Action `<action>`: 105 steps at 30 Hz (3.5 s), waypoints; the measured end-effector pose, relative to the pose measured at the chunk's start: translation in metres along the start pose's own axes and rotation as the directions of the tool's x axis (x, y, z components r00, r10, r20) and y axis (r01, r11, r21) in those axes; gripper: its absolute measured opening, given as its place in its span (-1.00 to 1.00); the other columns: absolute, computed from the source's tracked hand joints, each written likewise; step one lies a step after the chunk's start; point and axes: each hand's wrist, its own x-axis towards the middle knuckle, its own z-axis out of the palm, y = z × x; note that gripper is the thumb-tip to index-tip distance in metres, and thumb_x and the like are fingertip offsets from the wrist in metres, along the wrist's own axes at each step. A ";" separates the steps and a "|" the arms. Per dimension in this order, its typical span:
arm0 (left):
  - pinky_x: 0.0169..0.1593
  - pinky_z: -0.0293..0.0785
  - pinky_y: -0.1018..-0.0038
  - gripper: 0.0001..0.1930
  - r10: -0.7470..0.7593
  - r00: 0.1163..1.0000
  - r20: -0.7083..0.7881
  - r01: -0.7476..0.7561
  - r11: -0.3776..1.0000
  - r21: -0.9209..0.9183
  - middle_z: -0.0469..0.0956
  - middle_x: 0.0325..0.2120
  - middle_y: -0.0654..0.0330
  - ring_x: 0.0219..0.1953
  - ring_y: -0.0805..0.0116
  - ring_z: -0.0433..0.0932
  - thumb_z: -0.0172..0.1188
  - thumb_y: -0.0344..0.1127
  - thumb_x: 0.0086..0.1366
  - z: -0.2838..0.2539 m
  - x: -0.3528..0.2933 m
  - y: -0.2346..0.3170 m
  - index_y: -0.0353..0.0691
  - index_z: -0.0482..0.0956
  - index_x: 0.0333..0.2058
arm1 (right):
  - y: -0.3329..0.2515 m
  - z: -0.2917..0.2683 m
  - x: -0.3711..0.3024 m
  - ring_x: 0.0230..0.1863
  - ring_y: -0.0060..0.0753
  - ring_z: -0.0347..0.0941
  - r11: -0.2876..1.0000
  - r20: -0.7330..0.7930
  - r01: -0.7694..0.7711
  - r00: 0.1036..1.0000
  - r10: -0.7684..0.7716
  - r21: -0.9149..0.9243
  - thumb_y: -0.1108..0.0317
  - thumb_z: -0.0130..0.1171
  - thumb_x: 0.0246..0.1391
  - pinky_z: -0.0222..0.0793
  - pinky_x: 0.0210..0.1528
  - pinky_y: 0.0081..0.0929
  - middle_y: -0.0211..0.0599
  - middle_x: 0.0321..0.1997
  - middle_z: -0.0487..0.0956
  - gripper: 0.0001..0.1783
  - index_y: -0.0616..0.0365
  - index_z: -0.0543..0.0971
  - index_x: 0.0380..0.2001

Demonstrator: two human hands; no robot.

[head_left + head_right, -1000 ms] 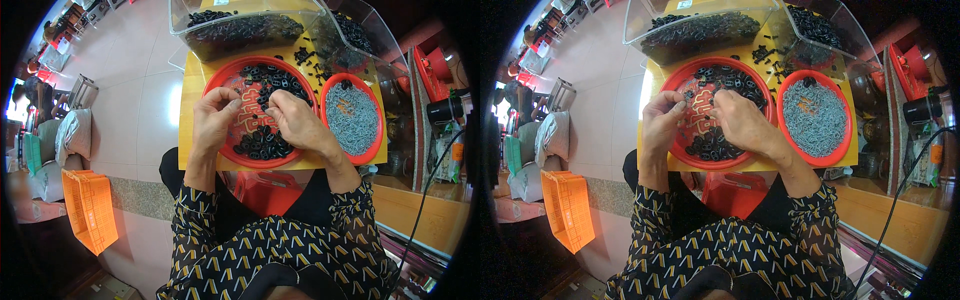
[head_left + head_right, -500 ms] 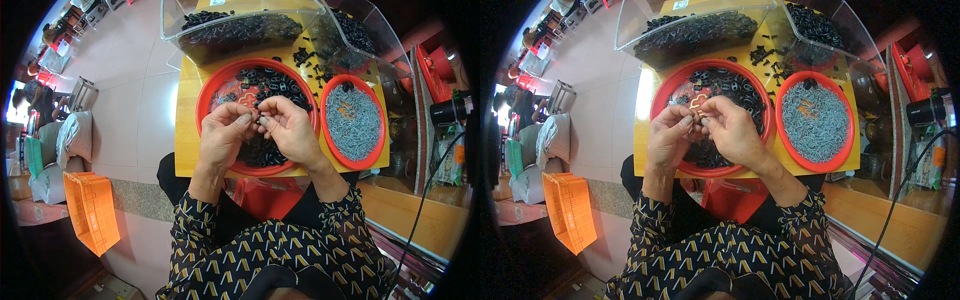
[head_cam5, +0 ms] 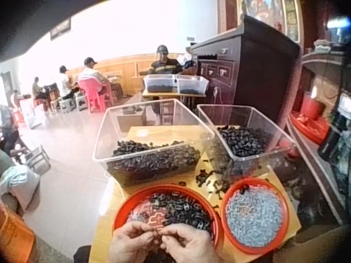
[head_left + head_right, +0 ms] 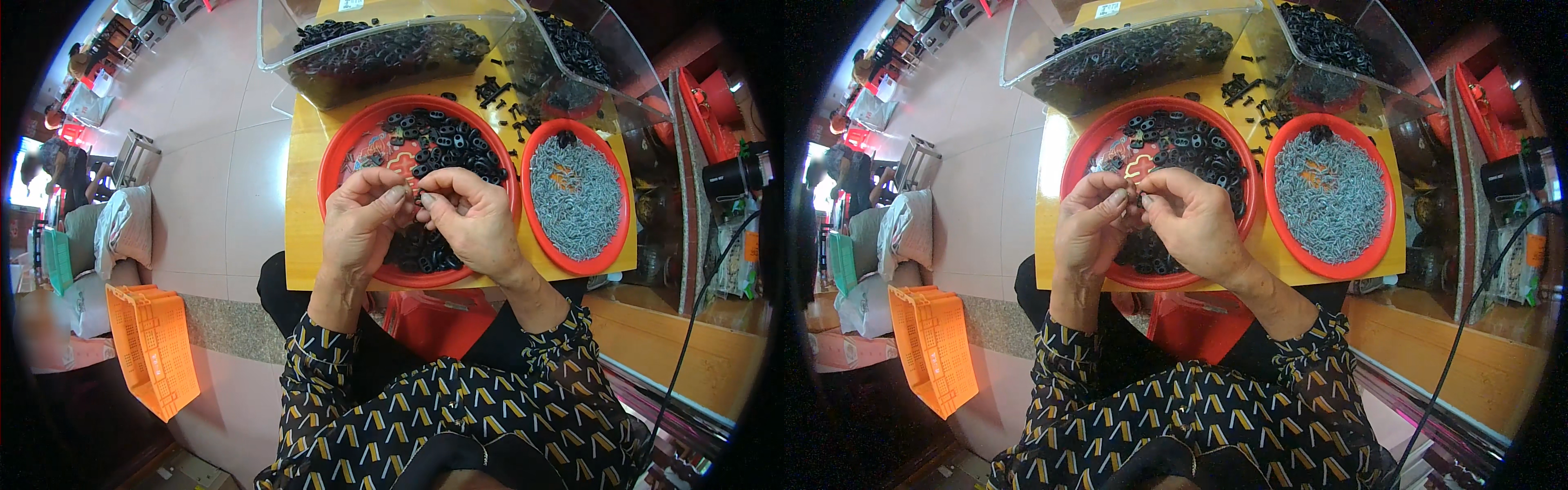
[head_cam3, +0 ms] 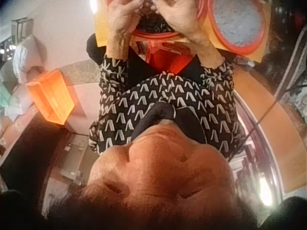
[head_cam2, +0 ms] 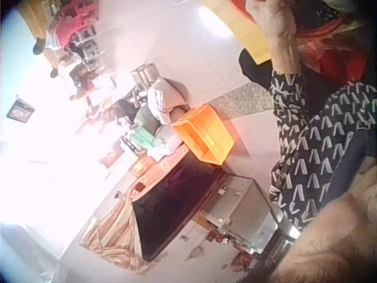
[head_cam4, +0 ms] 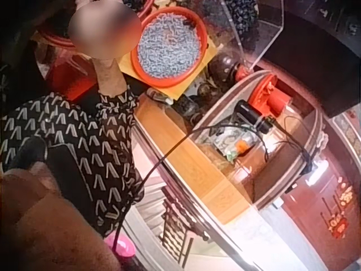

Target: The person sits at a table and repeatedly picks up black plastic lock bodies and metal keys. They insert the keys into the lock bodies, test the fit, and place the assembled units into a red tray. The process is repetitive and involves handling small hardware components by hand.

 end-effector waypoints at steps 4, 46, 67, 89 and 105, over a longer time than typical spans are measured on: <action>-0.35 0.50 0.52 -0.84 0.037 0.999 0.007 -0.037 0.999 0.015 0.51 -0.44 0.12 -0.42 0.38 0.53 0.07 -0.57 0.09 0.009 -0.002 0.003 -0.35 0.42 -0.30 | -0.002 0.001 0.000 -0.38 -0.67 0.41 0.999 -0.026 -0.033 0.999 0.032 -0.033 0.61 -0.01 -0.05 0.41 -0.35 -0.68 -0.38 -0.41 0.47 -0.86 0.30 0.41 -0.34; -0.33 0.42 0.66 -0.84 0.240 0.970 -0.048 -0.191 0.865 0.463 0.50 -0.46 0.22 -0.42 0.53 0.47 0.08 -0.60 0.06 0.019 -0.003 0.005 -0.39 0.46 -0.32 | -0.005 -0.008 0.007 -0.49 -0.62 0.45 1.000 -0.005 -0.011 1.000 0.011 -0.014 0.61 -0.03 -0.04 0.42 -0.48 -0.66 -0.37 -0.50 0.46 -0.93 0.29 0.39 -0.41; -0.31 0.34 0.31 -0.79 0.115 0.885 0.451 -0.376 -0.394 0.839 0.43 -0.53 -0.02 -0.40 0.05 0.43 0.11 -0.52 -0.10 0.016 0.048 -0.002 -0.39 0.49 -0.39 | 0.002 -0.042 0.022 -0.48 -0.57 0.44 0.984 -0.102 -0.133 0.984 0.145 0.121 0.51 -0.08 0.02 0.38 -0.49 -0.68 -0.30 -0.45 0.44 -0.88 0.35 0.39 -0.36; -0.30 0.45 0.58 -0.88 0.243 0.945 0.220 -0.325 0.606 0.726 0.52 -0.41 0.15 -0.37 0.43 0.51 0.12 -0.63 0.01 0.022 0.008 -0.006 -0.39 0.45 -0.42 | 0.000 -0.028 0.013 -0.50 -0.69 0.40 0.924 0.013 -0.178 0.983 0.185 0.338 0.44 -0.06 0.06 0.35 -0.47 -0.76 -0.38 -0.48 0.46 -0.88 0.24 0.38 -0.32; -0.54 0.33 0.70 -0.90 0.040 0.999 0.030 -0.049 0.907 0.417 0.48 -0.59 0.25 -0.58 0.55 0.43 0.11 -0.50 0.10 0.017 0.006 0.005 -0.29 0.42 -0.37 | 0.001 -0.028 0.013 -0.52 -0.68 0.37 0.901 0.085 -0.248 0.969 0.234 0.356 0.43 -0.01 0.01 0.31 -0.53 -0.74 -0.40 -0.48 0.45 -0.86 0.26 0.39 -0.35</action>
